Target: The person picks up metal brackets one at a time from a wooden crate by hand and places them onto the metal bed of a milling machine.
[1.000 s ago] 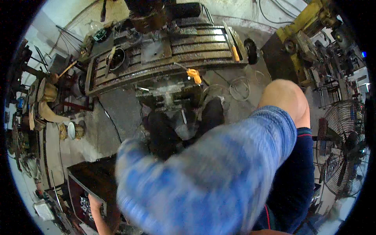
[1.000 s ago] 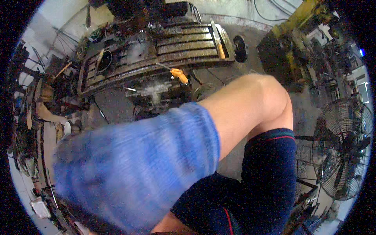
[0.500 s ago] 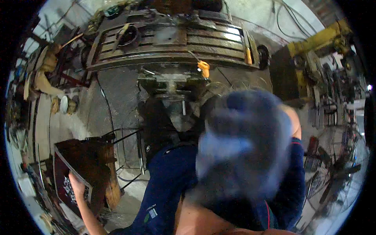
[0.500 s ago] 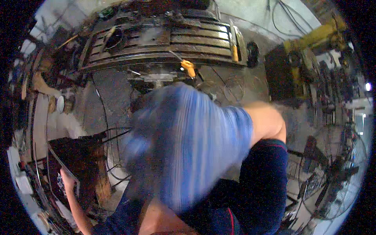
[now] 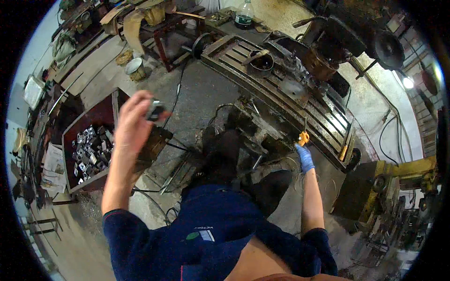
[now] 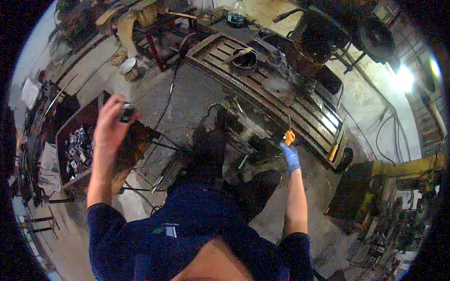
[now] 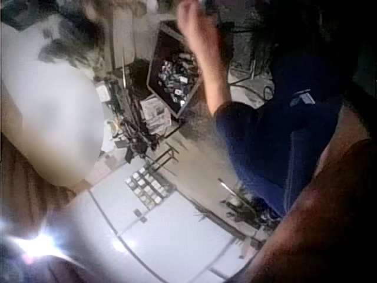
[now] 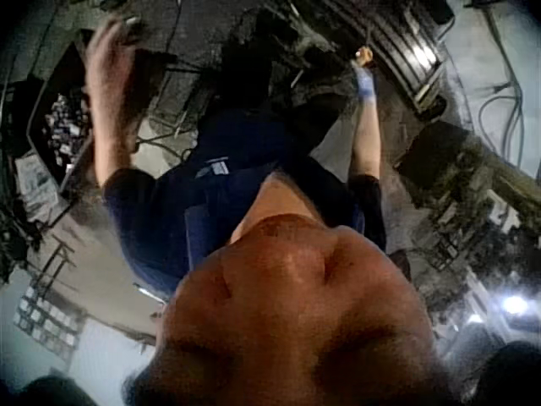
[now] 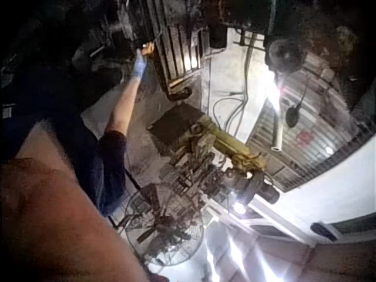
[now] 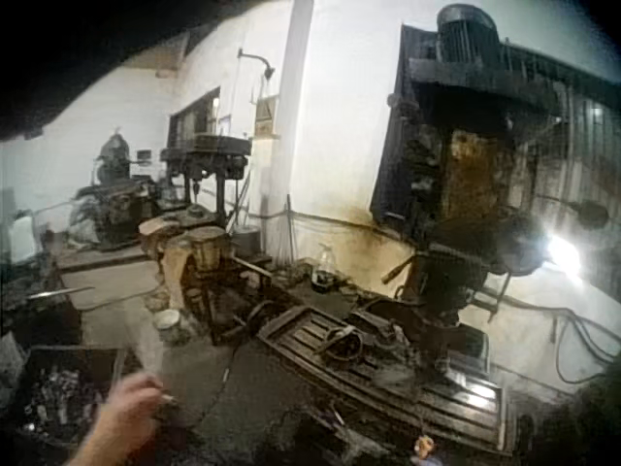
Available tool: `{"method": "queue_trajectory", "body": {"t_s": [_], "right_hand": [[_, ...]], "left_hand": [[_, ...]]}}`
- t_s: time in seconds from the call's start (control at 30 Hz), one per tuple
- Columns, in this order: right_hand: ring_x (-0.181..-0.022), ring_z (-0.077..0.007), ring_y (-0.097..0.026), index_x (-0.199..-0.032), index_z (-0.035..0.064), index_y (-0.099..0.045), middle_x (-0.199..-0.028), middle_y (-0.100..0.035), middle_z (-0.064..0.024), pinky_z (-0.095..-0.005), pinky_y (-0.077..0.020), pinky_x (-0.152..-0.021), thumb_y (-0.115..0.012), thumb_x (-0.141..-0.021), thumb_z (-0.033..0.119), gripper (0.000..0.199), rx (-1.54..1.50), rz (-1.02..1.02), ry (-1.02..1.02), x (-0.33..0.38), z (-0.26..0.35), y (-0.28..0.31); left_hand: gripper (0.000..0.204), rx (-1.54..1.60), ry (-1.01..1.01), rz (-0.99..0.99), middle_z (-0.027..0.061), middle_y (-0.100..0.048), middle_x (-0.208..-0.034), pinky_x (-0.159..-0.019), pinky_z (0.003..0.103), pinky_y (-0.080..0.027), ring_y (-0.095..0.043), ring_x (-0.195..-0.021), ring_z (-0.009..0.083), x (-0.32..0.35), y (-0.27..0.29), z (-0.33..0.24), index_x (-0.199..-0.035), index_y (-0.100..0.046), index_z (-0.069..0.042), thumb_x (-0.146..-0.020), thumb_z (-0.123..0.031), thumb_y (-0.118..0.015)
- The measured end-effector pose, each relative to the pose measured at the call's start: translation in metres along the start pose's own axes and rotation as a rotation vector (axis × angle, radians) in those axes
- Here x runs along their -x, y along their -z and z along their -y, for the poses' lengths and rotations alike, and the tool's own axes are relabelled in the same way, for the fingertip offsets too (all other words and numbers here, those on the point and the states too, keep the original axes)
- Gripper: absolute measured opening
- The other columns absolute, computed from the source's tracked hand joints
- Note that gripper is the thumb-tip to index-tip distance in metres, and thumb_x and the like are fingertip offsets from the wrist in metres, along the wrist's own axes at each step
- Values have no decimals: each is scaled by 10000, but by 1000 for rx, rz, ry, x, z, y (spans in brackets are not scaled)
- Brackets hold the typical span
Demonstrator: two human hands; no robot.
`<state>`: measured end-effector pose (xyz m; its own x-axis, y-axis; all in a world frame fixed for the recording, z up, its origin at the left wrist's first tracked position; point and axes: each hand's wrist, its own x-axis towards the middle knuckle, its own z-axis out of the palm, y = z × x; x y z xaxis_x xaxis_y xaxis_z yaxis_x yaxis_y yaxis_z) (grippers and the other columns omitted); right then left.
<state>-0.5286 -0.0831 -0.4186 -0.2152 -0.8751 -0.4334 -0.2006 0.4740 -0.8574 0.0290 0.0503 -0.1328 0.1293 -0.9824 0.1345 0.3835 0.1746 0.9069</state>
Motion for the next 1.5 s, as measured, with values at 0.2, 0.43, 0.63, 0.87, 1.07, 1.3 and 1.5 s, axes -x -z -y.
{"method": "queue_trajectory", "body": {"t_s": [0.2, 0.43, 0.63, 0.87, 1.07, 1.3, 1.5], "right_hand": [[-608, -91, -464, -862, 43, -602, -730, -547, 21, -278, -401, -566, -731, -699, 253, 296, 71, -284, 23, 3, 15, -48], [-737, -142, -552, -1056, 27, -547, -830, -603, -52, -278, -450, -684, -716, -715, 219, 426, -212, -361, 543, 86, 100, -15], [-834, -355, -585, -987, 25, -543, -845, -602, -230, -404, -455, -714, -656, -701, 432, 510, 698, -298, 564, 132, 172, 9], [-838, -322, -613, -854, 43, -654, -871, -637, -172, -404, -476, -730, -529, -737, 508, 495, 1165, -203, 238, 75, 236, -39], [-850, -328, -606, -832, 32, -653, -871, -632, -185, -396, -472, -738, -546, -727, 489, 481, 1136, -228, 274, 50, 249, -42], [-735, -358, -604, -806, -22, -633, -762, -609, -243, -424, -461, -680, -595, -694, 506, 541, 1022, 20, 314, 87, 210, 0], [-547, -264, -559, -747, 19, -622, -616, -572, -170, -368, -447, -564, -600, -731, 478, 460, 831, 381, 410, 158, 196, 24]], "left_hand": [[195, 461, 135, -3, 76, -571, -833, -787, 439, -435, -559, -743, 238, -27, -65, 71, -982, -505, -50, -839, -176, -546], [165, 473, 351, -32, 70, -570, -835, -786, 438, -452, -560, -749, 224, -51, -80, 116, -976, -505, -78, -851, -182, -531], [200, 381, 442, 43, 85, -563, -785, -651, 385, -521, -591, -662, 226, -59, -75, 150, -999, -501, -61, -849, -190, -526], [310, 261, 484, 53, 106, -563, -784, -638, 386, -533, -600, -630, 212, -44, -66, 144, -1094, -458, 4, -818, -104, -548], [323, 160, 406, 40, 74, -566, -779, -640, 359, -524, -572, -612, 168, -46, -64, 138, -1079, -494, 33, -786, -65, -588], [230, -243, 316, 185, 59, -558, -669, -465, 251, -456, -536, -484, 130, -78, -107, 155, -984, -556, 67, -791, -57, -568], [286, -545, 212, 452, 74, -568, -621, -418, 256, -439, -538, -443, 125, -140, -159, 199, -986, -536, 111, -771, -70, -589]]}}
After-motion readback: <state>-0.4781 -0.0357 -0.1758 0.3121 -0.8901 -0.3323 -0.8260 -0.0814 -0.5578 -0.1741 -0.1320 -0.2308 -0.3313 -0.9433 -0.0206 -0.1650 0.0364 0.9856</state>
